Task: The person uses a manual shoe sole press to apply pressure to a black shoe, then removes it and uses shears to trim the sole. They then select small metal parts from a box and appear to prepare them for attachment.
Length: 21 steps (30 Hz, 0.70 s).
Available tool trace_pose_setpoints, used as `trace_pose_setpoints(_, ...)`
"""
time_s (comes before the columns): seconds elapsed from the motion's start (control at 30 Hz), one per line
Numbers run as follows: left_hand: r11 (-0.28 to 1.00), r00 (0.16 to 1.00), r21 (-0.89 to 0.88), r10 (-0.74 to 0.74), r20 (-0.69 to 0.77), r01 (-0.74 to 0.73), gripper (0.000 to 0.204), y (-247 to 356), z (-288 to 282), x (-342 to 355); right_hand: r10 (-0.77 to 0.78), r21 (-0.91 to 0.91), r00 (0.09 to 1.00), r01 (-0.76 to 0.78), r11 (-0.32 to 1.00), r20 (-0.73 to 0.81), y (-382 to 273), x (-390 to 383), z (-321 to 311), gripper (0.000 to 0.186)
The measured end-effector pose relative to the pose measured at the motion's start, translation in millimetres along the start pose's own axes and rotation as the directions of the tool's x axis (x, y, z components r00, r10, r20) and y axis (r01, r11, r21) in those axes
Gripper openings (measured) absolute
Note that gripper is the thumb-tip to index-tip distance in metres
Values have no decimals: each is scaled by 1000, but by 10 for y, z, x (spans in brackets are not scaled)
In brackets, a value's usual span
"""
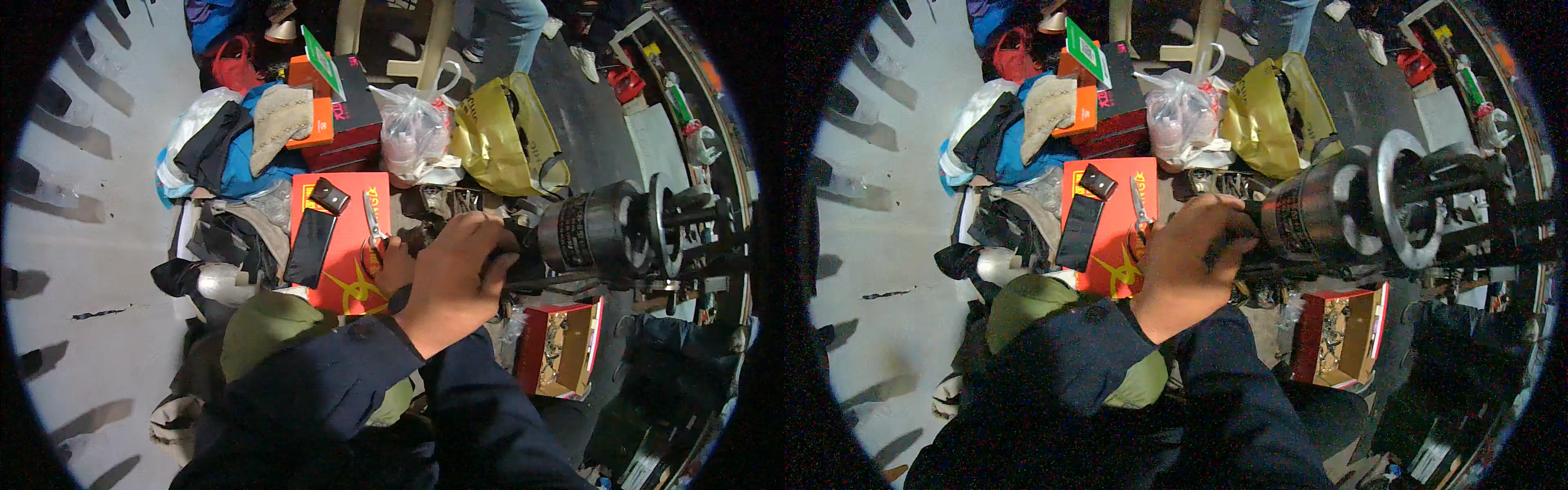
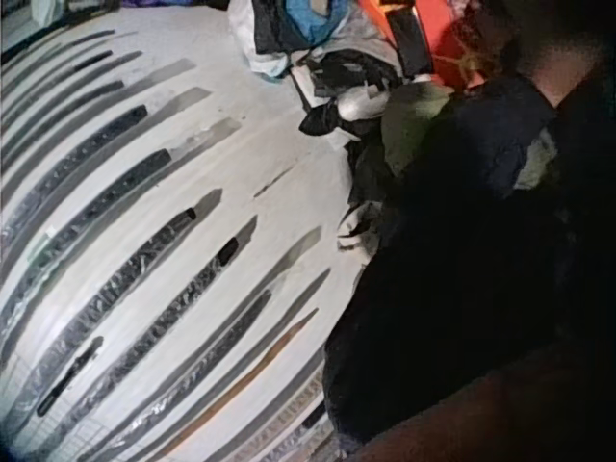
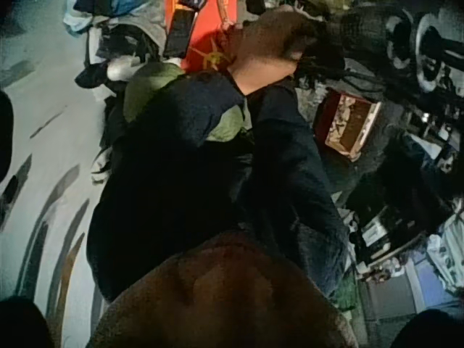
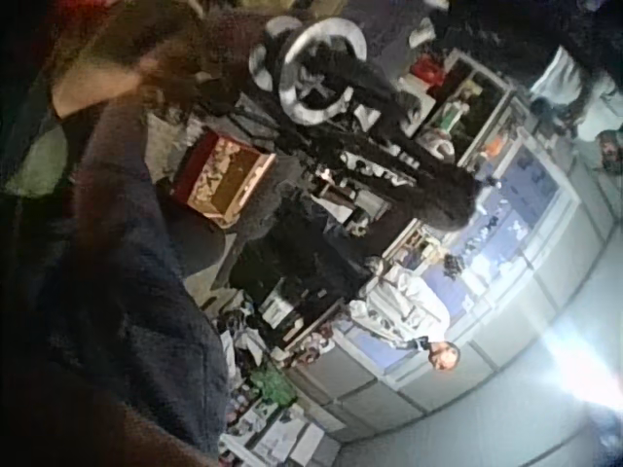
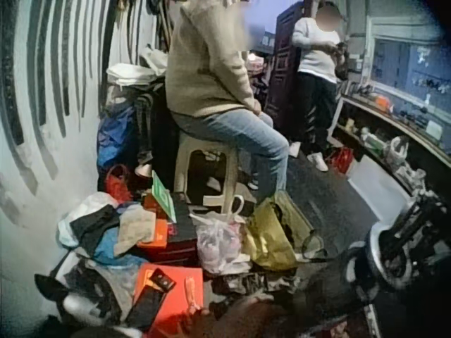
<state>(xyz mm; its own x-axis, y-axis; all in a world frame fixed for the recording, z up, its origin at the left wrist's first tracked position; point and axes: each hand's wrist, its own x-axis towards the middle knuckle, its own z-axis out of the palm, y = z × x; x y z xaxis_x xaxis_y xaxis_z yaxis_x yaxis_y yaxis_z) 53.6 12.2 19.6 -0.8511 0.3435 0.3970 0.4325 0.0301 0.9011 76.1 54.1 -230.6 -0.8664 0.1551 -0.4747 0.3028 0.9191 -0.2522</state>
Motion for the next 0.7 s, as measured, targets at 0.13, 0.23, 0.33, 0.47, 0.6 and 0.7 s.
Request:
trace_pose_setpoints(0.13, 998, 998, -63, 7, 68, -3, 22, -36, -39, -3, 13, 65, 1000, -14, 998, 20, 126, -273, -64, 63)
trace_pose_setpoints(0.23, 984, 979, -159, -54, 196, 86, 32, -94, -131, 0, 25, 180, 999, -31, 983, 36, 267, -775, -168, 66)
trace_pose_setpoints(0.33, 917, 902, -292, -137, 409, 272, 25, -171, -290, 7, 48, 448, 980, -132, 884, 195, 515, -1523, -314, 63)
trace_pose_setpoints(0.47, 951, 924, -271, -36, 380, 149, 21, -177, -312, 15, 48, 421, 999, -54, 906, 24, 780, -2427, -408, 56)
trace_pose_setpoints(0.6, 873, 886, -327, -212, 413, 362, 18, -131, -275, 22, 70, 654, 996, -14, 756, -61, 920, -3034, -621, 49)
trace_pose_setpoints(0.7, 831, 874, -355, -279, 398, 428, 18, -114, -227, 43, 61, 771, 993, 36, 635, -97, 936, -3322, -978, 34)
